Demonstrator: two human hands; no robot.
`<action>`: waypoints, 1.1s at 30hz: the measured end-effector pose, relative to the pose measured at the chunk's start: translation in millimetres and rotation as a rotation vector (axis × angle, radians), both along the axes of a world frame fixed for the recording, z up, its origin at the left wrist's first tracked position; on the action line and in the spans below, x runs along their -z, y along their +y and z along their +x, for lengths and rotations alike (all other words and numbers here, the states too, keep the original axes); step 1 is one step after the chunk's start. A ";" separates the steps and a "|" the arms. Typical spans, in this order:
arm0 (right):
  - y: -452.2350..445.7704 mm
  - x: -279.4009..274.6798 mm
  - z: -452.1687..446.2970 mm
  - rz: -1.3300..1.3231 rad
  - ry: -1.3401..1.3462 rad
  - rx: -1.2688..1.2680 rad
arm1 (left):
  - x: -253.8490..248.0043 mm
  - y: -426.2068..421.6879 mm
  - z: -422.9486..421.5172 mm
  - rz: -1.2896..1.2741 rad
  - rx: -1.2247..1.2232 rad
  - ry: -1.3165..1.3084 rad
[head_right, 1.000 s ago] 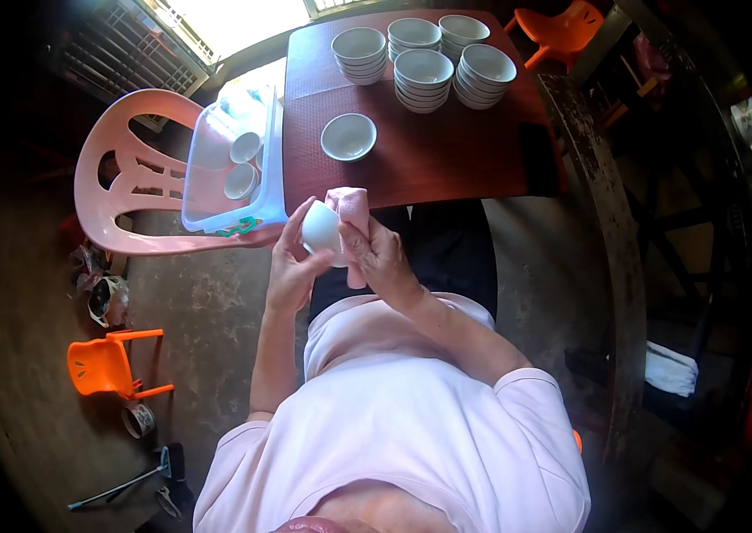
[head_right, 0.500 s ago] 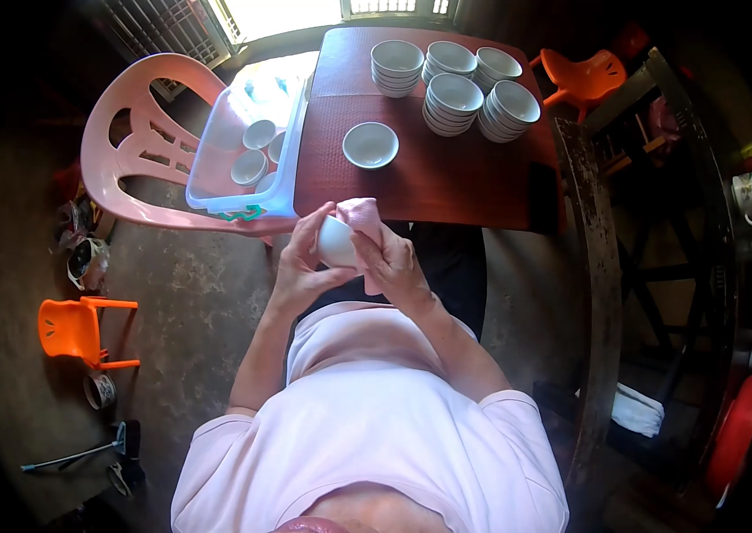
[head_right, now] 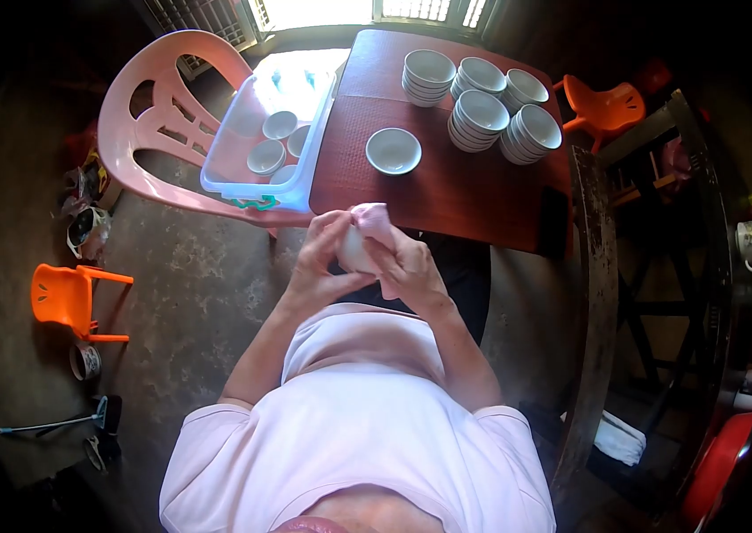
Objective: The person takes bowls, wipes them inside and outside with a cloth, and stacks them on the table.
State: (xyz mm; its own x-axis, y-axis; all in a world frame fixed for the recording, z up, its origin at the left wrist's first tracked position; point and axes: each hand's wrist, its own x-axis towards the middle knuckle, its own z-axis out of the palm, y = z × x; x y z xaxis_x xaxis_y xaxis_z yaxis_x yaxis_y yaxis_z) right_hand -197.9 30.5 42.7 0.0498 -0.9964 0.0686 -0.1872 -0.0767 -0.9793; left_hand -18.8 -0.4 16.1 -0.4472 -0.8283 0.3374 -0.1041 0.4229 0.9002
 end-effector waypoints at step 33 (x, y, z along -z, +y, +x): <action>0.5 13.2 21.2 -0.185 -0.131 0.172 | -3.4 -3.9 -3.4 0.913 0.157 0.855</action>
